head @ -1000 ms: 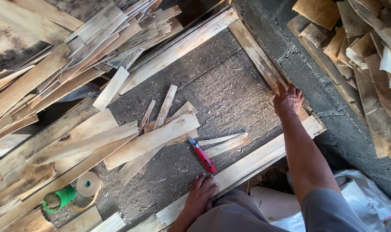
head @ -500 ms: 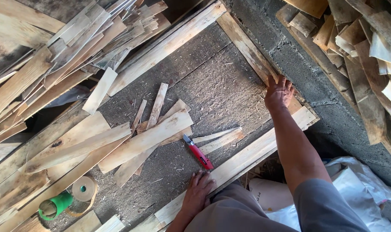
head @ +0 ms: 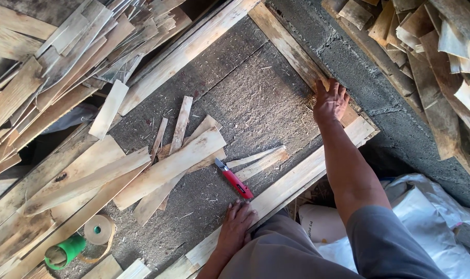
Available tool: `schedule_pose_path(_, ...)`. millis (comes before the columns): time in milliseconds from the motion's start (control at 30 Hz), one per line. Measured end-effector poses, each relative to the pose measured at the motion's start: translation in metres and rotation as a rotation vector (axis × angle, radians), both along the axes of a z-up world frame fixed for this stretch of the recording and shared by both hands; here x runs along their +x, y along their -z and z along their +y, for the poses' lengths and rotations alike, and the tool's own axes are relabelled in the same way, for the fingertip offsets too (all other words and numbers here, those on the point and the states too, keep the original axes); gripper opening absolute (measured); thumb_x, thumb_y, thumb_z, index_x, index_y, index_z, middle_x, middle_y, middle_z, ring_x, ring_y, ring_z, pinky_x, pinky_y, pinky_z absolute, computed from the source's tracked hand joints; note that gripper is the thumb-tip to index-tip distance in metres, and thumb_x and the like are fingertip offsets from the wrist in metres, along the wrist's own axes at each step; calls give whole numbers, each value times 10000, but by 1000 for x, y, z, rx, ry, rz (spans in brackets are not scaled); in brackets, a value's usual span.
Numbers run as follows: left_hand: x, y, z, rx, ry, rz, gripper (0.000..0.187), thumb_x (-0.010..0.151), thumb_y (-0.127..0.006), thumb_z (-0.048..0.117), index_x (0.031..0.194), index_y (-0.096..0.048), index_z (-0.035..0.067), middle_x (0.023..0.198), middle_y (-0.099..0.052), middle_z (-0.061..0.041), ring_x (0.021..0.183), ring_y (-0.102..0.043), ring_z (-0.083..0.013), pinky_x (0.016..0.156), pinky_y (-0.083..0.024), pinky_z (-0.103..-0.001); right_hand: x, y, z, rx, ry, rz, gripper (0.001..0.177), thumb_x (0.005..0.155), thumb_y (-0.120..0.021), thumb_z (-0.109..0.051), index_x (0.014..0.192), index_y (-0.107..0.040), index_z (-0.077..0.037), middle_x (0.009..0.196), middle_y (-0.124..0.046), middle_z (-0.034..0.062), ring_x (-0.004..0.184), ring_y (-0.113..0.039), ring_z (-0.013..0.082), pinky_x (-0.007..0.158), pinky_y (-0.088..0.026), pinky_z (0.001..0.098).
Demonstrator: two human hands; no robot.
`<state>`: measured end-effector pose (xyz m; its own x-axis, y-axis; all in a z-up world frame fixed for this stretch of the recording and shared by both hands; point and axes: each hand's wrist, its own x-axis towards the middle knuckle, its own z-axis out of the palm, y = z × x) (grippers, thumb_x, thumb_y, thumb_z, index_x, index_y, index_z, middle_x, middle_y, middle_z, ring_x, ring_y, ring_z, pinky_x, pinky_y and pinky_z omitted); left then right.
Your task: Sort and organize thin strips of wood in a workshop environment.
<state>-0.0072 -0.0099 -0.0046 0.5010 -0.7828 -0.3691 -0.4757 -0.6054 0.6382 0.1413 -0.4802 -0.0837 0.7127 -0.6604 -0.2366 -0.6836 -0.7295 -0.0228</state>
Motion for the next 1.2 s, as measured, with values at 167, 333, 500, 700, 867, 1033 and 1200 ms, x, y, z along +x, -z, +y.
schedule_pose_path(167,-5,15,5,-8,21,-41,672,719,-723,85,1375,-579,119,1570,-384,-153,1474,-263,-459,1223,-147,-608,-5,5,-3,-15,-7,-46,577,1035,-617,-117,1549,-502,-354,1545,-444,124,1311,-492,334,1068,-438,501)
schedule_pose_path(333,-3,7,3,18,30,-26,710,703,-732,85,1391,-563,120,1572,-372,-160,1471,-255,-460,1223,-142,-607,-4,-4,-2,-11,-3,5,647,986,-640,-113,1558,-480,-370,1517,-436,126,1298,-457,325,1037,-430,495)
schedule_pose_path(500,1,-4,1,0,19,-13,713,698,-736,85,1388,-564,124,1549,-396,-142,1475,-261,-458,1235,-143,-603,-7,-1,0,-21,-6,4,677,979,-649,-106,1579,-470,-362,1512,-443,130,1296,-452,336,1027,-423,503)
schedule_pose_path(700,0,1,0,55,26,21,738,694,-771,85,1399,-562,146,1561,-384,-135,1478,-253,-444,1234,-146,-586,-9,-26,5,112,50,-69,626,1022,-640,-234,1593,-385,-270,1586,-416,98,1401,-423,358,1140,-376,521)
schedule_pose_path(867,-7,18,6,29,45,-52,735,696,-785,89,1397,-571,151,1560,-388,-141,1475,-260,-452,1230,-152,-588,-35,54,-19,34,-61,-133,713,1016,-610,-142,1638,-270,-218,1628,-327,131,1409,-376,411,1145,-302,547)
schedule_pose_path(1033,-6,15,4,30,41,-48,707,708,-769,94,1386,-573,138,1567,-385,-147,1467,-265,-458,1223,-151,-591,-29,10,-4,25,-26,66,923,901,-640,30,1656,-256,-336,1705,-252,80,1467,-337,383,1198,-281,524)
schedule_pose_path(1200,-9,19,7,-47,24,-114,704,705,-741,84,1389,-578,120,1575,-396,-167,1463,-277,-464,1219,-159,-599,-25,6,-8,70,41,98,809,941,-696,-74,1600,-346,-387,1678,-277,103,1511,-285,418,1214,-267,561)
